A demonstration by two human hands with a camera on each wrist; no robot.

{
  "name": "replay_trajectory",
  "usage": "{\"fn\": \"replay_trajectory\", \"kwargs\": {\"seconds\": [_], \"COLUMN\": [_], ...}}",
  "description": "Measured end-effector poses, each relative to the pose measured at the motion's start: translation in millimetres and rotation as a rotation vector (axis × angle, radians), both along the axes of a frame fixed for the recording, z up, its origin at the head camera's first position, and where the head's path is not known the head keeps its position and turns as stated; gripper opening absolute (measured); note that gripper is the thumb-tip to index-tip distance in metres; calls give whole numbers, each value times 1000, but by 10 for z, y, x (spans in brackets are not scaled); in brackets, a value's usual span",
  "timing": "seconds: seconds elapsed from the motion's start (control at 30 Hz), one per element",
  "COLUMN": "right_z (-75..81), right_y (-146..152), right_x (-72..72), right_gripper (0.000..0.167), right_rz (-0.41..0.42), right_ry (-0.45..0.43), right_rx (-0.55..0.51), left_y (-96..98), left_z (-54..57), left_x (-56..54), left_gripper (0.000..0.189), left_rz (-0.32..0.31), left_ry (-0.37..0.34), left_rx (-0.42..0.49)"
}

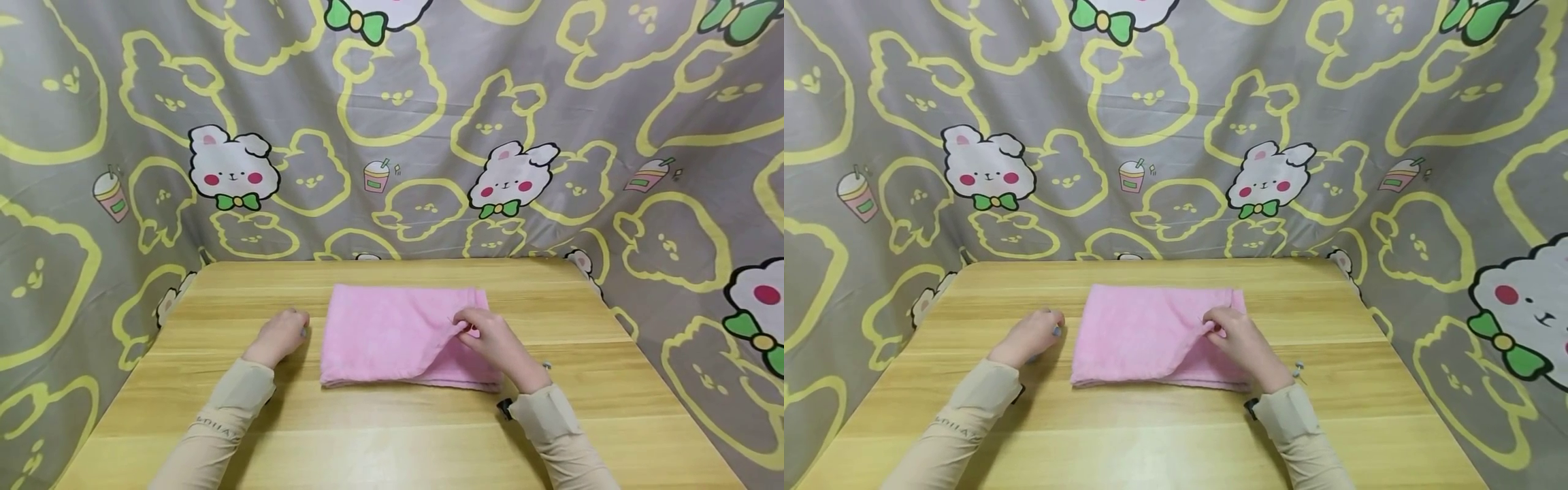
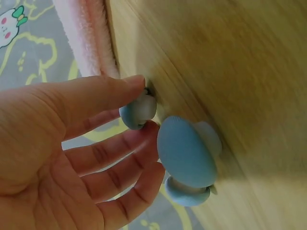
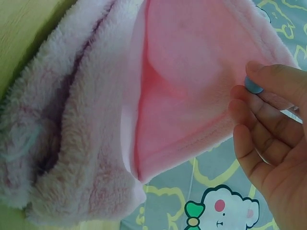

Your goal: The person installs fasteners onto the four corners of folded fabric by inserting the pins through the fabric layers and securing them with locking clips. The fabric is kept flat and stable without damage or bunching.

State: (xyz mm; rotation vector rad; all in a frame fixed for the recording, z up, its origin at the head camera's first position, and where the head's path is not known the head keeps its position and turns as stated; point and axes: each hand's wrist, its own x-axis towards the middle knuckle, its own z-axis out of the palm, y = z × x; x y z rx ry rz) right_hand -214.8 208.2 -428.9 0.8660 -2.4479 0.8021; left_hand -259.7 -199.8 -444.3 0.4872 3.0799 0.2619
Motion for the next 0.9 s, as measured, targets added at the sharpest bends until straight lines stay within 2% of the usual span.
{"fn": "replay_trajectory", "kwargs": {"seconds": [0.27,0.37,0.67,0.9], "right_z": [6,2,-1,-9], "right_y": [-2,-1,-3,-16], "right_x": [8,11,8,0], "right_gripper": [25,25,25,25], "right_rz": [-8,-10,-10,-1], "right_ry": [-2,-2,-4,6], "right_rx": [8,15,22,20], "left_y": [14,30,240,593], "left_z": [12,60,278,482], "left_x": [3,29,64,67], "left_gripper": [5,5,16,21], "left_rz": [23,27,1,-32], "left_ry": [18,58,285,354], "left_rx": [-49,-33,184,340]}}
